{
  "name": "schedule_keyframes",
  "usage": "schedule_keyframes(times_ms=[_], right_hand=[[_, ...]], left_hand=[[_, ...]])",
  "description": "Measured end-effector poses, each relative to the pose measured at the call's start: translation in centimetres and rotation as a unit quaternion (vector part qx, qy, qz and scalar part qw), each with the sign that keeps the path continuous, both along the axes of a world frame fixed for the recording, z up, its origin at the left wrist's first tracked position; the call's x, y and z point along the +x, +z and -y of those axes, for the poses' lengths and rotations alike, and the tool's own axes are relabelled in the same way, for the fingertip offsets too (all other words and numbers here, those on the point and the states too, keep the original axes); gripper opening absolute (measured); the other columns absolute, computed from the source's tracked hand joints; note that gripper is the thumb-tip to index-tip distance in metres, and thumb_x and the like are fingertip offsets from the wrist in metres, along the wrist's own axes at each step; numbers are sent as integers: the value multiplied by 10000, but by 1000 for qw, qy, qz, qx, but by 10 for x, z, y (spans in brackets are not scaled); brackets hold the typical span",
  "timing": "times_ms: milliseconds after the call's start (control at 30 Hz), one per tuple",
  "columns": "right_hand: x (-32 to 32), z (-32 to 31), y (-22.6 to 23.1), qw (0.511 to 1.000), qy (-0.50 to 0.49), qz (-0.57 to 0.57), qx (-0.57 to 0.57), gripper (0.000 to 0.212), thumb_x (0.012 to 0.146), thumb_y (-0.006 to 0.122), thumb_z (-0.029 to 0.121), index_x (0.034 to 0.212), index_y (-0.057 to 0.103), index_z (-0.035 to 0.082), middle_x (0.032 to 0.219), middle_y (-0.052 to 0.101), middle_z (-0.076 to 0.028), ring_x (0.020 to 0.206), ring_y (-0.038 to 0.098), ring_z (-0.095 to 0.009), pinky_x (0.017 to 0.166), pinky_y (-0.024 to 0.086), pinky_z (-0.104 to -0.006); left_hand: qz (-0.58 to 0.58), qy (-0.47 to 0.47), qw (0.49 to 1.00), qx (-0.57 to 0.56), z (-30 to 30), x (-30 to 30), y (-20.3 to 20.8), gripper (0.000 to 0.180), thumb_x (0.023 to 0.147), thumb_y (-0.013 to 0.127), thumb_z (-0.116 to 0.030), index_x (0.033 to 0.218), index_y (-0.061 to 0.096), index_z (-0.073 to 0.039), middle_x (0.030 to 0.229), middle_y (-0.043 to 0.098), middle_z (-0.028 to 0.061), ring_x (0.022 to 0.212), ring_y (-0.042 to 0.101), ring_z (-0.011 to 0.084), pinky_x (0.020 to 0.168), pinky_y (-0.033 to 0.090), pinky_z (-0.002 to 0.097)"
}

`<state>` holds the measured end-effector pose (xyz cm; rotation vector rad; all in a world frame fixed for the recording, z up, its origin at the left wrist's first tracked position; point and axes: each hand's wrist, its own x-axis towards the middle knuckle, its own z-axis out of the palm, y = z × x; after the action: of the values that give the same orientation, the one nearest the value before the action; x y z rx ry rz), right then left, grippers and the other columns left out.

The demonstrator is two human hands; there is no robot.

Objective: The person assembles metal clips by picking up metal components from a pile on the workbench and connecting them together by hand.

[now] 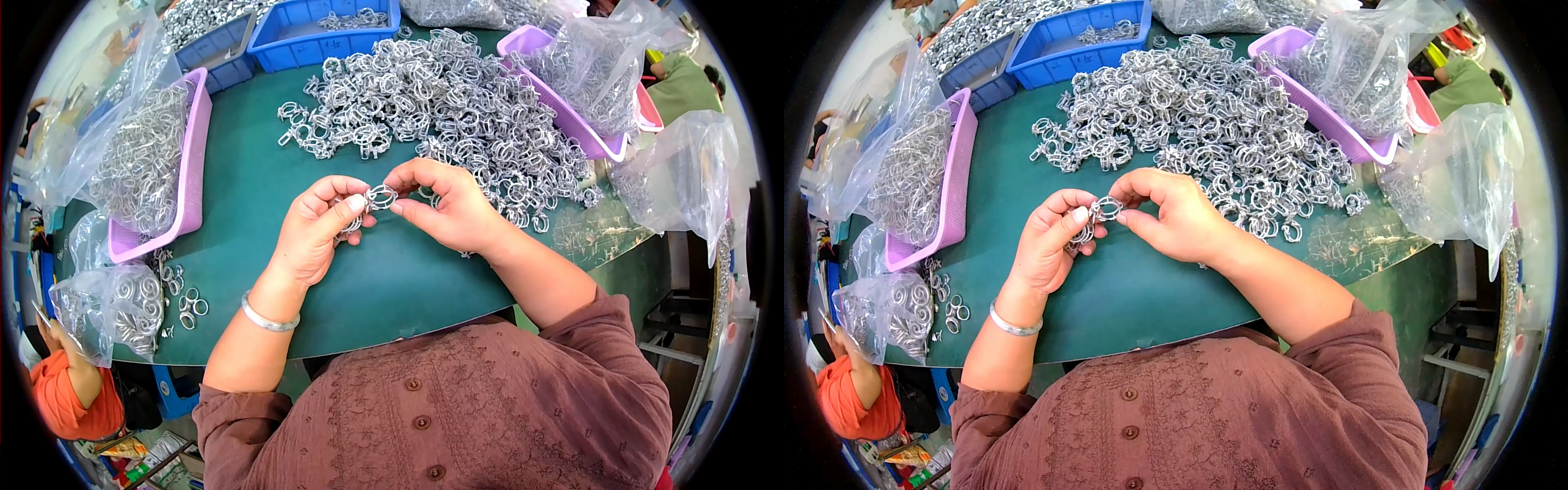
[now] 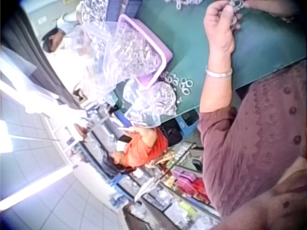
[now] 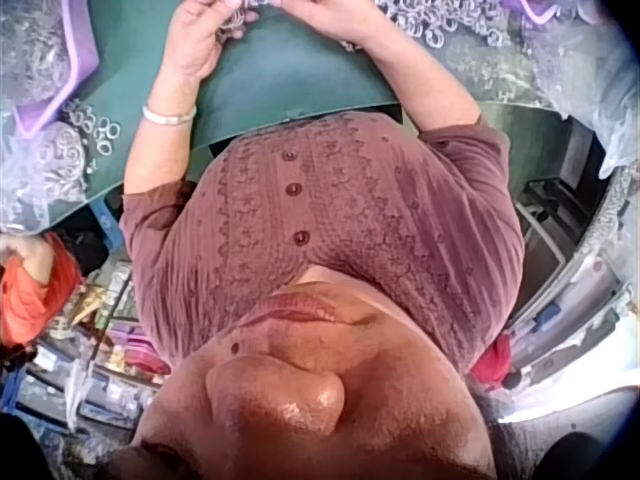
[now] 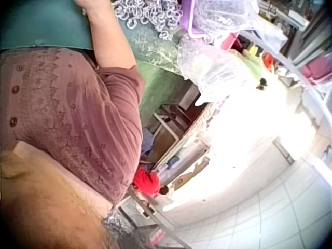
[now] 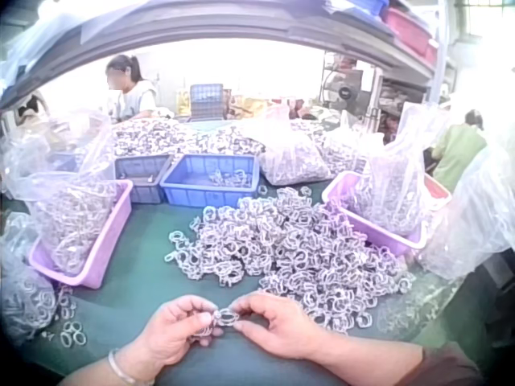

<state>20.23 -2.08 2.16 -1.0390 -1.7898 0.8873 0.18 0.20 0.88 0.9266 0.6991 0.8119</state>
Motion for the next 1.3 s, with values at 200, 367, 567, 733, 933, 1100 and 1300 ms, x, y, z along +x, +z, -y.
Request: schedule_keyframes(times_ms=[200, 367, 567, 733, 933, 1100, 1300], right_hand=[[0, 0, -2, 1000, 0, -7, -1, 148, 773, 615, 26, 917, 589, 10, 839, 615, -79, 767, 610, -159, 700, 493, -277], [0, 0, -2, 1000, -1, -6, 2, 138, 776, 611, 23, 912, 588, 13, 838, 615, -78, 766, 610, -157, 698, 493, -276], [0, 0, 0, 1000, -5, 2, 19, 130, 769, 613, 17, 895, 585, 15, 831, 611, -79, 754, 610, -164, 689, 493, -278], [1, -1, 0, 998, -11, 18, 57, 136, 749, 619, -3, 877, 578, 19, 826, 602, -82, 740, 612, -181, 669, 492, -283], [0, -1, 1, 996, -19, 14, 88, 155, 738, 620, -24, 879, 572, 20, 832, 600, -83, 736, 612, -184, 651, 491, -278], [-1, -1, 0, 997, -11, 8, 78, 172, 731, 642, 3, 890, 578, 19, 851, 602, -83, 759, 611, -182, 669, 492, -277], [0, 0, 4, 996, -10, 18, 83, 186, 732, 660, 48, 902, 587, 26, 859, 604, -79, 772, 609, -180, 669, 492, -279]], left_hand=[[-15, -4, 1000, 5, 0, 0, 0, 206, 843, 611, -134, 1020, 558, -43, 850, 618, 36, 723, 600, 105, 529, 449, 189], [-18, -4, 1000, 6, 0, 0, 1, 222, 838, 619, -141, 1026, 556, -40, 851, 617, 41, 728, 600, 105, 537, 449, 188], [-67, -9, 996, 60, 0, 0, 0, 235, 818, 638, -120, 1025, 565, -34, 843, 616, 27, 721, 591, 85, 549, 447, 180], [-133, -10, 984, 117, 3, 2, 3, 183, 796, 663, -111, 948, 594, -37, 787, 583, -13, 642, 517, 40, 543, 410, 164], [-161, 2, 970, 182, 3, 2, -2, 116, 788, 670, -91, 872, 604, -45, 754, 547, -40, 599, 450, 15, 525, 368, 157], [-149, 25, 971, 188, 4, 4, -1, 113, 782, 675, -73, 863, 601, -46, 760, 550, -39, 590, 452, 15, 512, 366, 158], [-145, 30, 971, 189, 4, 4, -2, 116, 776, 679, -59, 857, 597, -46, 764, 551, -40, 585, 455, 14, 506, 366, 155]])
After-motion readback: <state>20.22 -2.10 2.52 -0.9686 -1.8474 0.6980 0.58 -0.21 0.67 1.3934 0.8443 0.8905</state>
